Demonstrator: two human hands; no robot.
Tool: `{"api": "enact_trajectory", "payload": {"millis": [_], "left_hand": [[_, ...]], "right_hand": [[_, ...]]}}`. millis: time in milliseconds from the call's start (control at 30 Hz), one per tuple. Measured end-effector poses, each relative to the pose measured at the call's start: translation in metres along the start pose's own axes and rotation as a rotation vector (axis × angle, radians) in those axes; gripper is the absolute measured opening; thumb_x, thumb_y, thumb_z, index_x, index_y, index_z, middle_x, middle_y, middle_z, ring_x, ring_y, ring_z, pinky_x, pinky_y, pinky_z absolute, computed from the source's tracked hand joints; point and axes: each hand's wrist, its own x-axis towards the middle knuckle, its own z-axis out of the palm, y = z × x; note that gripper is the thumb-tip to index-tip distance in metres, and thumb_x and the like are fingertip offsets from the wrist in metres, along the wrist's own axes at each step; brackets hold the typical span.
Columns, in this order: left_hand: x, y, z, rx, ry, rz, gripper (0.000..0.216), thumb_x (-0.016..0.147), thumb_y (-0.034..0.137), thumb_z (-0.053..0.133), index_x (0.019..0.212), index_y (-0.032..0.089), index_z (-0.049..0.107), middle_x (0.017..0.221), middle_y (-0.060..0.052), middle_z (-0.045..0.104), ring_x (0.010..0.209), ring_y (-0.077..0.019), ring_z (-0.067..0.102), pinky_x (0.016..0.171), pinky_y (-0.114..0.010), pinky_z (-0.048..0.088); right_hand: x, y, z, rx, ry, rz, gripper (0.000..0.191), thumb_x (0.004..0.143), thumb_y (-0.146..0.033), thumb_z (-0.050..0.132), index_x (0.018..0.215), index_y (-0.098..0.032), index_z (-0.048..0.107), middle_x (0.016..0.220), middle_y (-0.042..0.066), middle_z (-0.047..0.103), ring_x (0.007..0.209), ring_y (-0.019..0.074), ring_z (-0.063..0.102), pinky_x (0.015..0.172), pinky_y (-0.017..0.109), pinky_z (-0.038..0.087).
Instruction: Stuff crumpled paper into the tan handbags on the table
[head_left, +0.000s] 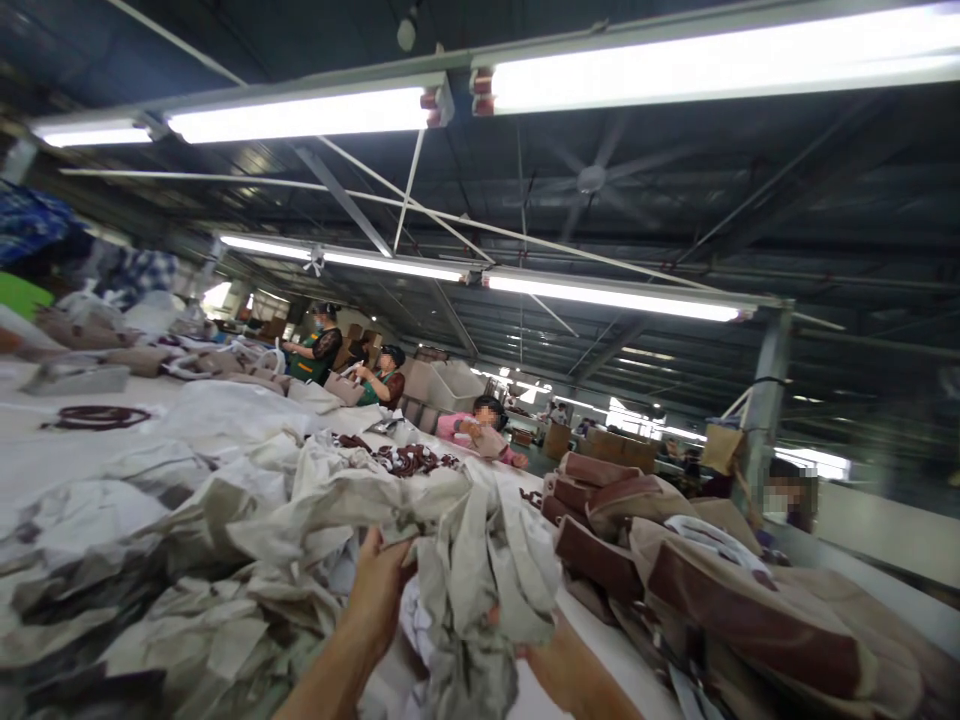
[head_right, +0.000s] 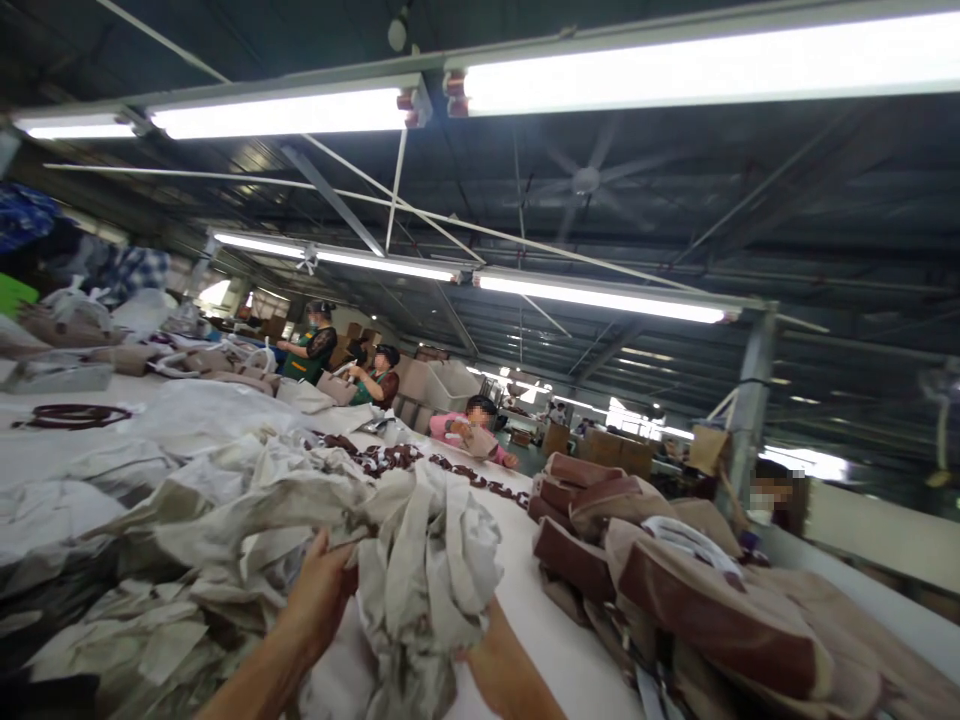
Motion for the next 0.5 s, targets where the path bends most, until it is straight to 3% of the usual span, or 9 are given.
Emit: {"api": "enact_trajectory", "payload": {"millis": [100,133,200,300,367,433,500], "left_hand": [[0.004,0.015,-0.01,0.213,-0.226,0.141,0.07,0.059,0.03,0.077,0.127,0.031,0.06,0.154,-0.007,0.05,0.142,-0.0349,0.045,0.11,-0.049,0.048],[0.004,0.018,-0.011,0.315,-0.354,0.176,0.068,0.061,0.034,0.078,0.127,0.031,0.062,0.161,-0.005,0.04,0.149,-0.0356,0.034,0.116,-0.05,0.041],[0.002,0.017,-0.012,0.524,-0.534,0.217,0.055,0.067,0.04,0.077,0.12,0.028,0.07,0.163,-0.007,0.038,0.153,-0.0367,0.025,0.124,-0.052,0.028],[-0.006,0.006,-0.006,0.693,-0.5,0.298,0.034,0.074,0.039,0.074,0.103,0.023,0.078,0.141,-0.015,0.06,0.142,-0.0395,0.041,0.124,-0.055,0.024],[-0.013,-0.003,0.0,0.797,-0.494,0.411,0.023,0.077,0.03,0.071,0.098,0.024,0.078,0.12,-0.014,0.071,0.126,-0.0366,0.054,0.119,-0.051,0.032],[-0.018,-0.011,0.005,0.894,-0.53,0.522,0.019,0.078,0.022,0.069,0.094,0.025,0.078,0.104,-0.01,0.073,0.11,-0.032,0.059,0.106,-0.044,0.041],[-0.019,-0.015,0.008,0.817,-0.424,0.557,0.022,0.075,0.017,0.07,0.094,0.025,0.073,0.092,-0.006,0.069,0.097,-0.0266,0.06,0.092,-0.037,0.046]], "right_hand": [[0.003,-0.019,-0.004,0.012,0.039,-0.055,0.088,0.059,-0.069,0.088,0.129,-0.023,0.06,0.125,0.016,0.066,0.113,0.0358,0.061,0.084,0.046,0.055],[0.002,-0.026,-0.002,-0.014,0.034,-0.057,0.094,0.059,-0.075,0.084,0.132,-0.022,0.058,0.126,0.016,0.066,0.111,0.0357,0.061,0.083,0.046,0.055],[0.0,-0.036,0.005,-0.06,0.045,-0.056,0.096,0.06,-0.081,0.08,0.133,-0.023,0.058,0.123,0.016,0.067,0.105,0.034,0.063,0.079,0.045,0.055],[-0.003,-0.038,0.012,-0.005,0.041,-0.079,0.084,0.063,-0.075,0.081,0.127,-0.023,0.062,0.12,0.012,0.068,0.11,0.0309,0.06,0.086,0.041,0.054],[-0.003,-0.035,0.012,0.134,0.085,-0.025,0.075,0.058,-0.069,0.086,0.114,-0.022,0.068,0.114,0.01,0.071,0.115,0.0294,0.058,0.093,0.039,0.052],[-0.001,-0.033,0.01,0.282,0.129,0.069,0.066,0.05,-0.059,0.094,0.1,-0.022,0.071,0.106,0.007,0.073,0.112,0.0283,0.062,0.093,0.036,0.054],[0.003,-0.031,0.007,0.404,0.152,0.133,0.057,0.045,-0.047,0.097,0.088,-0.021,0.07,0.096,0.005,0.075,0.105,0.0276,0.065,0.089,0.035,0.056]]}}
